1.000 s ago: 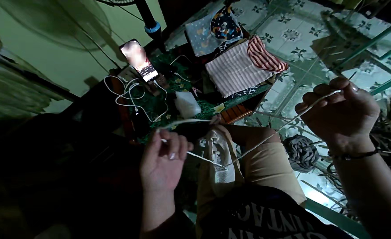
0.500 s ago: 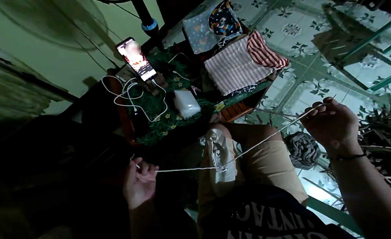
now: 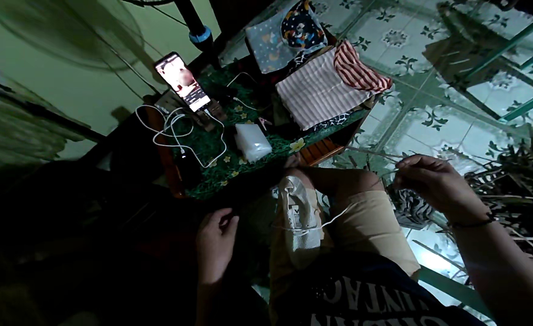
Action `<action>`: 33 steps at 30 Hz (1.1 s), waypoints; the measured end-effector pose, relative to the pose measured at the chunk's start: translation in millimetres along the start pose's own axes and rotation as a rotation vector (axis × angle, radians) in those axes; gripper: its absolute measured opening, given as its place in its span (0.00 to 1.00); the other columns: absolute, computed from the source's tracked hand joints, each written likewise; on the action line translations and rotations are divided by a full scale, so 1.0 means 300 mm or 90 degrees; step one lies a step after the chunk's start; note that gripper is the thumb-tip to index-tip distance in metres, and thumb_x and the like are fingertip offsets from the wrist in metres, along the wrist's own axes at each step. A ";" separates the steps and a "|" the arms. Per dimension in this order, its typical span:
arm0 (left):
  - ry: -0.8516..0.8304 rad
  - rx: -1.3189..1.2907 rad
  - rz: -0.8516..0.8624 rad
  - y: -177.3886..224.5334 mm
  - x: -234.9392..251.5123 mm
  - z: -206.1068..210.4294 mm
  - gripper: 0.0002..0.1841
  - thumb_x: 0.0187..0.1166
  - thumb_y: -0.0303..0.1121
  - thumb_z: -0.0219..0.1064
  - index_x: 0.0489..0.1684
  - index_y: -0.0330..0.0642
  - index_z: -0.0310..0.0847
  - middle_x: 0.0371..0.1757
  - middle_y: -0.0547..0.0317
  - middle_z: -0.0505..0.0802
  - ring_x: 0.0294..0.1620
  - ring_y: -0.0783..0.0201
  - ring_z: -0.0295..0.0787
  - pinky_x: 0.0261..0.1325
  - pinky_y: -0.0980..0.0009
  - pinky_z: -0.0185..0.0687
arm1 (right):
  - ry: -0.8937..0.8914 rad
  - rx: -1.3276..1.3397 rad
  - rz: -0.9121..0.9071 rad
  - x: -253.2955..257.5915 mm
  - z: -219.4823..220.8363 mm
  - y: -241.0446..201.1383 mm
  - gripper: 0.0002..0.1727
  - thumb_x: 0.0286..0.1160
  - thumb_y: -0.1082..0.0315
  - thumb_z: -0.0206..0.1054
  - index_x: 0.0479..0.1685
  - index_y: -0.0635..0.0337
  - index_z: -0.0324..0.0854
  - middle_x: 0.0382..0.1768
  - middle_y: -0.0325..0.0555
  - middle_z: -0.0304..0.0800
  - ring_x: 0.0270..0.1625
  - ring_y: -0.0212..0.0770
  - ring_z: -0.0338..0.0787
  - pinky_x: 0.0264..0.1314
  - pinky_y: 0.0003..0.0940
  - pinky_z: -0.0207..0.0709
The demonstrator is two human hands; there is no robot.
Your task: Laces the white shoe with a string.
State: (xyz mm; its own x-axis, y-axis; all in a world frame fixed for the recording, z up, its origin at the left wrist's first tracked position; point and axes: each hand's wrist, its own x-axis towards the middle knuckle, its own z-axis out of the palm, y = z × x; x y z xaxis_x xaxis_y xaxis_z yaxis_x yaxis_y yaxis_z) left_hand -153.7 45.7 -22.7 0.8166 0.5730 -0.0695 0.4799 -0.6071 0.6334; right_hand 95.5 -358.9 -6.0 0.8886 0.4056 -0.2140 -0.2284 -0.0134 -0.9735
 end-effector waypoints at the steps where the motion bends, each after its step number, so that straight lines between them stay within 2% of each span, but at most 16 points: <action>1: -0.012 -0.030 0.067 0.029 0.000 0.022 0.16 0.81 0.39 0.69 0.60 0.41 0.88 0.62 0.48 0.89 0.60 0.60 0.88 0.62 0.61 0.87 | 0.000 -0.005 0.011 -0.001 0.012 -0.005 0.10 0.82 0.78 0.57 0.44 0.61 0.85 0.32 0.45 0.93 0.33 0.39 0.94 0.45 0.37 0.93; 3: -0.070 -0.075 0.181 0.097 -0.003 0.069 0.13 0.82 0.41 0.67 0.55 0.46 0.91 0.66 0.51 0.87 0.68 0.58 0.83 0.68 0.59 0.83 | -0.023 -0.005 0.014 0.001 0.027 -0.008 0.10 0.81 0.79 0.57 0.47 0.63 0.85 0.39 0.49 0.96 0.38 0.42 0.96 0.48 0.39 0.93; 6: -0.152 -0.062 0.272 0.192 -0.025 0.142 0.13 0.84 0.43 0.63 0.49 0.52 0.94 0.80 0.48 0.79 0.86 0.47 0.65 0.86 0.46 0.63 | -0.103 -0.012 -0.003 0.005 0.039 -0.007 0.17 0.77 0.74 0.54 0.54 0.61 0.87 0.50 0.52 0.95 0.46 0.46 0.96 0.52 0.42 0.92; 9: -0.159 -0.012 0.312 0.230 -0.041 0.212 0.14 0.81 0.40 0.60 0.48 0.53 0.95 0.86 0.42 0.73 0.91 0.37 0.56 0.89 0.36 0.50 | -0.159 -0.054 -0.019 0.001 0.072 -0.019 0.18 0.74 0.74 0.58 0.58 0.62 0.89 0.53 0.53 0.95 0.49 0.48 0.96 0.54 0.43 0.92; 12: -0.131 0.060 0.298 0.242 -0.053 0.251 0.13 0.78 0.38 0.61 0.43 0.53 0.95 0.87 0.45 0.72 0.91 0.34 0.53 0.88 0.34 0.49 | -0.172 -0.132 -0.074 -0.007 0.115 -0.025 0.14 0.71 0.81 0.69 0.53 0.64 0.91 0.45 0.51 0.96 0.43 0.44 0.96 0.53 0.39 0.92; 15: -0.095 0.071 0.293 0.250 -0.072 0.266 0.13 0.77 0.37 0.61 0.39 0.52 0.95 0.89 0.44 0.69 0.91 0.31 0.51 0.87 0.31 0.46 | -0.179 -0.181 -0.134 -0.011 0.143 -0.007 0.08 0.69 0.74 0.74 0.45 0.63 0.92 0.40 0.45 0.96 0.39 0.39 0.95 0.49 0.37 0.92; 18: -0.065 0.052 0.300 0.241 -0.086 0.278 0.14 0.78 0.38 0.60 0.38 0.53 0.96 0.89 0.40 0.68 0.92 0.27 0.47 0.87 0.28 0.42 | -0.232 -0.209 -0.195 -0.009 0.174 0.009 0.06 0.73 0.66 0.75 0.40 0.58 0.93 0.44 0.40 0.93 0.42 0.34 0.92 0.47 0.31 0.91; 20: -0.061 0.038 0.301 0.234 -0.091 0.284 0.15 0.78 0.39 0.58 0.39 0.54 0.96 0.89 0.39 0.68 0.91 0.26 0.46 0.86 0.28 0.42 | -0.279 -0.227 -0.205 -0.007 0.201 0.020 0.06 0.76 0.67 0.73 0.41 0.59 0.93 0.48 0.41 0.92 0.46 0.34 0.91 0.50 0.30 0.89; 22: -0.064 0.013 0.294 0.232 -0.095 0.290 0.15 0.77 0.38 0.58 0.39 0.54 0.95 0.89 0.35 0.67 0.91 0.24 0.45 0.86 0.28 0.43 | -0.320 -0.232 -0.177 -0.013 0.233 0.031 0.07 0.79 0.70 0.69 0.44 0.63 0.92 0.48 0.41 0.95 0.44 0.32 0.93 0.49 0.29 0.89; 24: -0.092 -0.041 0.279 0.235 -0.098 0.295 0.14 0.76 0.36 0.58 0.41 0.50 0.94 0.89 0.30 0.64 0.92 0.24 0.42 0.87 0.28 0.38 | -0.354 -0.226 -0.135 -0.024 0.269 0.044 0.09 0.82 0.70 0.66 0.48 0.64 0.91 0.44 0.39 0.94 0.41 0.27 0.91 0.49 0.25 0.88; 26: -0.095 -0.082 0.269 0.239 -0.102 0.305 0.14 0.77 0.34 0.58 0.41 0.47 0.93 0.89 0.28 0.62 0.92 0.25 0.41 0.88 0.28 0.33 | -0.389 -0.235 -0.148 -0.027 0.298 0.063 0.11 0.83 0.69 0.64 0.50 0.64 0.91 0.45 0.40 0.93 0.43 0.25 0.89 0.49 0.23 0.85; 28: -0.055 -0.033 0.267 0.241 -0.108 0.313 0.14 0.76 0.34 0.58 0.41 0.47 0.93 0.89 0.29 0.64 0.91 0.21 0.41 0.85 0.25 0.37 | -0.415 -0.245 -0.162 -0.028 0.324 0.082 0.13 0.85 0.68 0.63 0.52 0.64 0.91 0.46 0.41 0.91 0.41 0.24 0.87 0.45 0.20 0.83; 30: -0.038 0.035 0.253 0.247 -0.109 0.307 0.15 0.77 0.36 0.58 0.46 0.47 0.94 0.90 0.30 0.62 0.91 0.21 0.41 0.83 0.24 0.39 | -0.434 -0.243 -0.154 -0.031 0.345 0.093 0.12 0.85 0.69 0.62 0.53 0.64 0.91 0.45 0.42 0.90 0.37 0.23 0.85 0.40 0.18 0.82; 33: -0.063 0.074 0.253 0.254 -0.090 0.291 0.16 0.78 0.37 0.58 0.52 0.49 0.94 0.92 0.34 0.59 0.91 0.22 0.39 0.83 0.23 0.39 | -0.448 -0.221 -0.113 -0.039 0.368 0.117 0.11 0.82 0.71 0.66 0.53 0.66 0.91 0.42 0.43 0.92 0.36 0.25 0.88 0.42 0.20 0.85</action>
State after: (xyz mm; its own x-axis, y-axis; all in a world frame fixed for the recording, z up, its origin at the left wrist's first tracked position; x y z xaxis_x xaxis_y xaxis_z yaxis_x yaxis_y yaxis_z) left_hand -111.1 -64.0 -39.8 0.9695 0.2300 0.0848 0.1503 -0.8312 0.5353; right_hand 33.0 -263.1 -28.8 0.4148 0.9076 -0.0649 0.1318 -0.1305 -0.9826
